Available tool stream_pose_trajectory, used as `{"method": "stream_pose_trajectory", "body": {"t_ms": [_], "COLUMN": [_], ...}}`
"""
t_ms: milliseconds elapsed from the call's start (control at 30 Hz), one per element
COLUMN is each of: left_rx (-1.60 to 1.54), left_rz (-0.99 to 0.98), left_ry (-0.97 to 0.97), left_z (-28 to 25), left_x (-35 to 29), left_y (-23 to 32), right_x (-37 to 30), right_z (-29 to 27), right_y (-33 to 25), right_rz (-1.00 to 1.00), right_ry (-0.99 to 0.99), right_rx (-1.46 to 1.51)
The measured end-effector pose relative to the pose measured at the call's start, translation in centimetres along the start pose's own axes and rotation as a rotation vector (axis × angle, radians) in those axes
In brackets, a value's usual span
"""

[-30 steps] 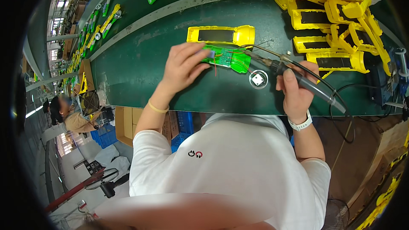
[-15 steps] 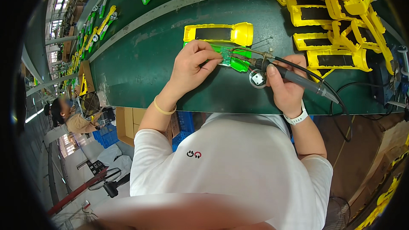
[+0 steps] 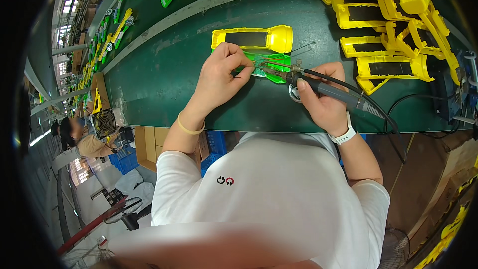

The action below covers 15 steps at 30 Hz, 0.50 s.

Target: Soldering wires to electronic components for handheld lamps on a factory assembly line.

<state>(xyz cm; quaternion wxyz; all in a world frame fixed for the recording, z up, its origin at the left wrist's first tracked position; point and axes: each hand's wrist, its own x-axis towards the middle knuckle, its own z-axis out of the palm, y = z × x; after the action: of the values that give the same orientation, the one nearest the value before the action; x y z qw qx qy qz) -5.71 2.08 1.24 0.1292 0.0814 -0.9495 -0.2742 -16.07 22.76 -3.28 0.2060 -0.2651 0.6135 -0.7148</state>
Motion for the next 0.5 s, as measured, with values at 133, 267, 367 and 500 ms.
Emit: {"method": "stream_pose_trajectory", "body": {"t_ms": [133, 267, 367, 500], "left_rx": [-0.005, 0.004, 0.025, 0.047], "left_rz": [-0.01, -0.035, -0.039, -0.064], "left_ry": [-0.027, -0.067, -0.092, -0.134], "left_z": [-0.1, -0.5, -0.6, -0.8], "left_x": [0.1, 0.6, 0.9, 1.3], "left_y": [0.0, 0.5, 0.7, 1.0], "right_x": [0.1, 0.3, 0.1, -0.1], "right_z": [0.2, 0.1, -0.1, -0.3], "right_y": [0.0, 0.0, -0.4, -0.3], "right_rz": [0.022, 0.056, 0.056, 0.043], "right_ry": [0.007, 0.01, 0.015, 0.021], "right_rx": [0.004, 0.079, 0.145, 0.153]}}
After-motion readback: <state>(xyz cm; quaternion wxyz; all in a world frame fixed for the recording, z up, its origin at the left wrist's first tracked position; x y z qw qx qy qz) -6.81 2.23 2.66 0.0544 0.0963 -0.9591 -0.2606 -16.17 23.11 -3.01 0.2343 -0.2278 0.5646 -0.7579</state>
